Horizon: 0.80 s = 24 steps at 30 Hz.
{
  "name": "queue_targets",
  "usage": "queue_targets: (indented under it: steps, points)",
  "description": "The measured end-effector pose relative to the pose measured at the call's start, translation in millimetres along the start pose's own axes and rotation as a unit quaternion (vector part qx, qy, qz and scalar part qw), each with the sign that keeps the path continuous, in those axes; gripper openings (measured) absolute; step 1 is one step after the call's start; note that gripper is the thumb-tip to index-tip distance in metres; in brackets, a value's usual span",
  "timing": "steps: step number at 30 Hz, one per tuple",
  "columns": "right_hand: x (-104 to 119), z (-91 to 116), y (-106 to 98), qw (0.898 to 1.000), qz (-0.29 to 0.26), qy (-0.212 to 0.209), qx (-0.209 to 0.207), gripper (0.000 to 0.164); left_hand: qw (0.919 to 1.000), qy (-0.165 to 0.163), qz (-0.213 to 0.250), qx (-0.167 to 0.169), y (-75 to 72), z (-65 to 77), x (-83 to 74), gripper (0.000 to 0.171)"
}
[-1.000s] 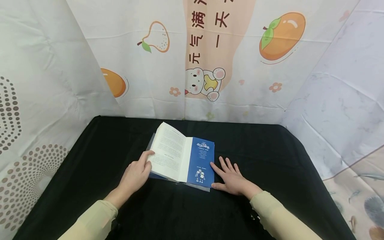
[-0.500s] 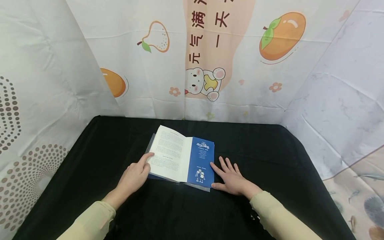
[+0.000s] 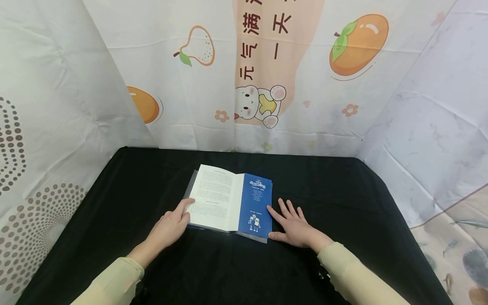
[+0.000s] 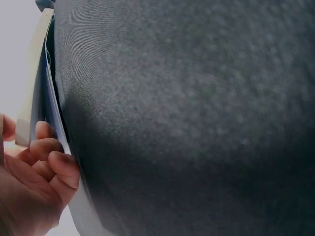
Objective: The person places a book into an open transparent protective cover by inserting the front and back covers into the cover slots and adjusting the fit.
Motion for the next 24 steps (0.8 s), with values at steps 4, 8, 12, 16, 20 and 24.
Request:
queue_targets:
  steps: [4,8,12,16,20,24]
  points:
    - [-0.5,-0.1,-0.1,1.0,-0.002,0.0,0.0,0.08,0.9999,-0.004,-0.002,0.012,2.9,0.2,1.3,0.045]
    - [-1.5,-0.2,0.5,1.0,-0.003,0.0,0.002,0.081,0.9995,-0.012,-0.007,0.028,6.3,-0.4,2.1,0.047]
    - [-1.6,-0.4,0.3,1.0,-0.001,0.0,0.001,0.08,0.9984,-0.022,-0.014,0.049,10.3,-1.8,3.0,0.05]
    - [-1.2,-0.3,0.5,1.0,-0.002,0.0,0.004,0.081,0.9975,-0.026,-0.015,0.064,12.4,-1.3,1.4,0.052]
    - [-1.6,-0.1,1.1,1.0,-0.006,-0.002,0.005,0.08,0.9965,-0.03,-0.016,0.076,14.3,0.1,-0.4,0.054]
    - [-4.3,-1.2,2.9,1.0,-0.013,-0.008,0.003,0.081,0.9955,-0.032,-0.02,0.088,15.7,2.1,-2.7,0.056]
Point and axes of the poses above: each hand's wrist, its own z-axis away from the middle knuckle, its own y-axis out of the palm, x = y × z, the point moved 8 cm from there along -z, towards the middle knuckle, and after that the axes turned 3 degrees about x, right-handed, at the moved point
